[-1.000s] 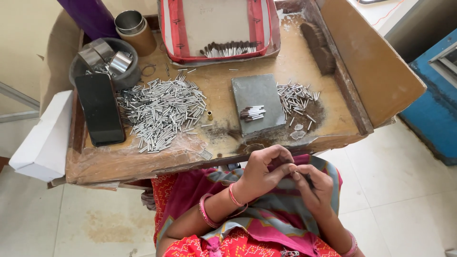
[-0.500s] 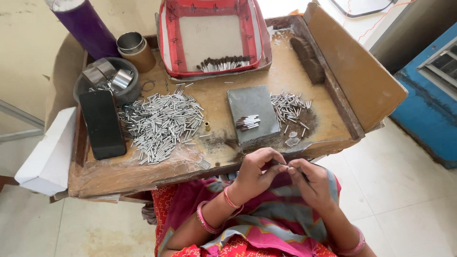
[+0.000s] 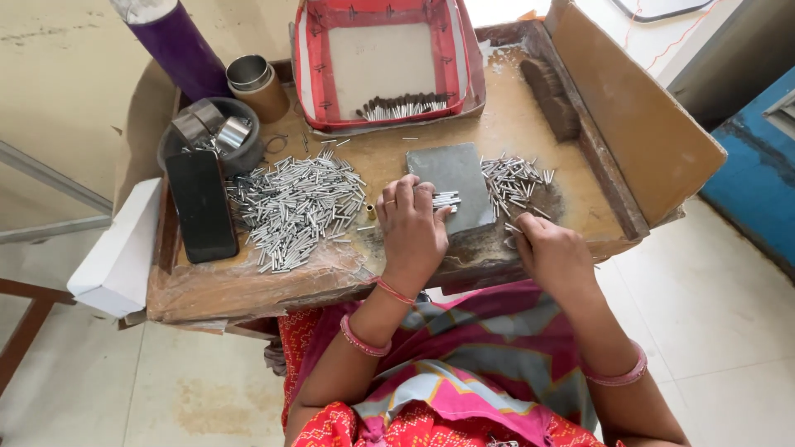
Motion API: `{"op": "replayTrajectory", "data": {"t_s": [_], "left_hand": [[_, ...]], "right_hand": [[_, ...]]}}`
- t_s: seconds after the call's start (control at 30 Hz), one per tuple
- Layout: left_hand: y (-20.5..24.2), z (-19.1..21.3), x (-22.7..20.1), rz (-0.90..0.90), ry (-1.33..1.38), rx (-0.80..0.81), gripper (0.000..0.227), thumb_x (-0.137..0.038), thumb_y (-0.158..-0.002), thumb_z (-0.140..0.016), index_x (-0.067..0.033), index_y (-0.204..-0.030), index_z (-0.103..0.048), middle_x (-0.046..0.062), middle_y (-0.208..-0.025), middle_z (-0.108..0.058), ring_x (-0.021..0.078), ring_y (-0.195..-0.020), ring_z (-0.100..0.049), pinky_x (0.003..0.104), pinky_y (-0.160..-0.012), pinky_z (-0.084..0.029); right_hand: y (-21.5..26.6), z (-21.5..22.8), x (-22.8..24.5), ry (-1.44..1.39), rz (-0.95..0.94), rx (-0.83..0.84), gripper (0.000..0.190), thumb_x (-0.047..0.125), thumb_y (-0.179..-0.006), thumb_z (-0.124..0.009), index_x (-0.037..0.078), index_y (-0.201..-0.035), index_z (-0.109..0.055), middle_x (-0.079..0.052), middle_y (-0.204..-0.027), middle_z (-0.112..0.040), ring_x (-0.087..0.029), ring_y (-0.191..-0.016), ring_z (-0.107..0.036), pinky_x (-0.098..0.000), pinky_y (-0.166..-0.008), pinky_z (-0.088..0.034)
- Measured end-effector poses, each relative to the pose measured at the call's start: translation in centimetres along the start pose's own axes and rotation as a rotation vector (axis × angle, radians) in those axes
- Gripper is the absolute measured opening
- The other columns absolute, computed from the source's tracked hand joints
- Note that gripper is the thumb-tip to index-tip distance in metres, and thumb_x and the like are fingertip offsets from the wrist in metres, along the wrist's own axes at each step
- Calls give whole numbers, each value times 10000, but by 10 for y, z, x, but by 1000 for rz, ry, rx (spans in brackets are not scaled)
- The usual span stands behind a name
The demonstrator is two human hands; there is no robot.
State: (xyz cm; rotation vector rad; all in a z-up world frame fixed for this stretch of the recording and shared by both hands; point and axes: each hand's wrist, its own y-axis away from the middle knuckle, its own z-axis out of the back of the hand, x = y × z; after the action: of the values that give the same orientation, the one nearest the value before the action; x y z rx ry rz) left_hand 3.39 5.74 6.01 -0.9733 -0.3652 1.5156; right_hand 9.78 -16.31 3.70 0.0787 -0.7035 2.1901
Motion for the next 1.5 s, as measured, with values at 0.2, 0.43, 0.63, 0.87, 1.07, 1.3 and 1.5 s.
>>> {"op": "replayTrajectory", "data": {"t_s": [0.2,0.43,0.63,0.87,1.07,1.3,1.5], "left_hand": [[8,-10,-27,-36,457,-27,232,21,-893,-739,-50,-1083,-626,102,-1171,-620,291,-1126,-589,408,-975,-501],[26,-70,-36,536,1436,422,166,20,-919,-729,-23,-1068,-672,12,-922,-683,57,-818,-626,222,-736,-535],[19,-68,-27,514,1529,197,44,14,-1008,-649,-5,-1047,-649,5,-934,-685,57,-821,-624,221,-752,-536],[28,-48,-33,528,1555,175,11,-9,-1032,-626,-17,-1028,-619,49,-915,-707,80,-799,-647,238,-750,-557],[53,-38,-44,500,1530,181,45,43,-1021,-615,-1,-1027,-616,42,-919,-701,69,-833,-644,236,-776,-560],[74,-31,-32,573,1609,351,81,72,-993,-611,0,-1028,-625,33,-896,-697,79,-834,-660,247,-788,-581],[60,-2,-28,508,1541,302,69,79,-1001,-625,21,-1020,-656,44,-949,-723,73,-842,-636,225,-804,-548]], "right_hand": [[7,-1,-5,-250,-25,-126,142,141,-913,-712,66,-1006,-636,-131,-802,-663,-299,-672,-649,-402,-621,-516],[7,2,20,-581,-123,-248,115,33,-948,-690,26,-1041,-623,-88,-732,-599,-191,-602,-538,-314,-559,-443],[10,6,30,-600,106,-229,292,-87,-981,-539,-19,-1261,-587,-126,-933,-643,-194,-807,-643,-303,-740,-528],[25,10,37,-544,50,-160,473,-94,-904,-503,18,-1351,-609,-112,-858,-658,-186,-696,-666,-292,-679,-548],[40,10,50,-647,-51,-126,468,-30,-975,-504,39,-1434,-562,-53,-709,-588,-131,-599,-575,-267,-608,-501],[73,-3,47,-765,-70,-63,425,32,-1023,-500,12,-1446,-537,-18,-674,-559,-85,-600,-544,-237,-589,-476],[101,-14,35,-707,-107,-101,268,14,-957,-593,-2,-1214,-671,-29,-779,-658,-72,-697,-620,-225,-649,-515]]}}
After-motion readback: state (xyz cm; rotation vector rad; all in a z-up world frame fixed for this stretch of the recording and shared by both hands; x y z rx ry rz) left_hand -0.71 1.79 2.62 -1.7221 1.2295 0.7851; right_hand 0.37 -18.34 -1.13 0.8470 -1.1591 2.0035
